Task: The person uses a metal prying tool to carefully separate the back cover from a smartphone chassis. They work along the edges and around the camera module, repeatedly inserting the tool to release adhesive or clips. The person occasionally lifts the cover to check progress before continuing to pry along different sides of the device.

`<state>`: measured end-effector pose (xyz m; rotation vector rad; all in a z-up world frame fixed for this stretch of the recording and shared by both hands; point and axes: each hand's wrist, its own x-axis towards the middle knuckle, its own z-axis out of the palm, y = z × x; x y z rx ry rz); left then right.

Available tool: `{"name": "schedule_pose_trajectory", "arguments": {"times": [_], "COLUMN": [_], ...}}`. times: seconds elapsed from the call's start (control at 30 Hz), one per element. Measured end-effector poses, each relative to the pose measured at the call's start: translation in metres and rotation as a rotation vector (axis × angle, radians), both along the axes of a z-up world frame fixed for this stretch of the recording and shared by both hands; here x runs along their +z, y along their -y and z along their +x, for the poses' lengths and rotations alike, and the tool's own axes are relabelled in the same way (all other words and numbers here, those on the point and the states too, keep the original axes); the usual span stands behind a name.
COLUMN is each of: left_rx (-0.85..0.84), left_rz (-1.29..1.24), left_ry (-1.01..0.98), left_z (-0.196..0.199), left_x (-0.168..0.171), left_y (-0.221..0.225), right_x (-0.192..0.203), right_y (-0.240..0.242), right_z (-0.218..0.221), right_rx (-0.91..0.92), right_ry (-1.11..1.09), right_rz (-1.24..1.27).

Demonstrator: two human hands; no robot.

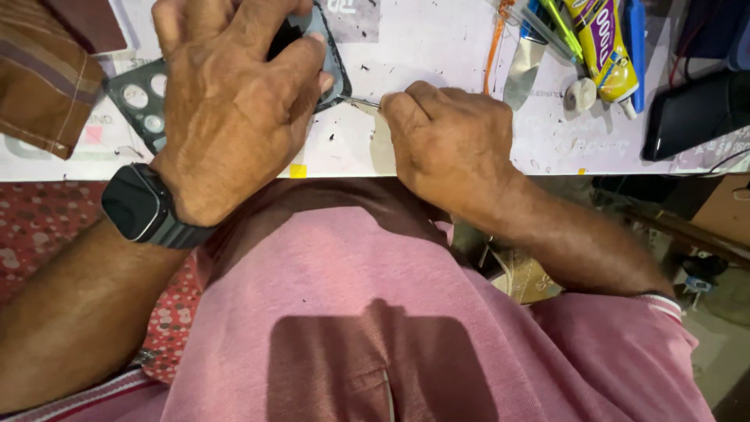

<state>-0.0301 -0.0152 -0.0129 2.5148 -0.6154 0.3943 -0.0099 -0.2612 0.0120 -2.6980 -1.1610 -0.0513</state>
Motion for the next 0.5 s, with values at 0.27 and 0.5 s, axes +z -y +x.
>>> {"name": "schedule_pose_trajectory", "arguments": {"times": [0.27,0.5], "left_rx": [-0.020,-0.007], "left_rz": [-0.029,-0.003], "left_ry": [-0.002,-0.003], "left_z": [0.003,0.003], "left_x": [0.002,0.003], "left_y": [-0.001,0.002], "right_x": [-0.001,0.003], "right_y": [-0.008,-0.004], "right_z": [-0.011,-0.012], "right_rx": [-0.071,-0.131], "right_ry": [-0.041,-0.111], "right_rz": [0.009,0.025]}}
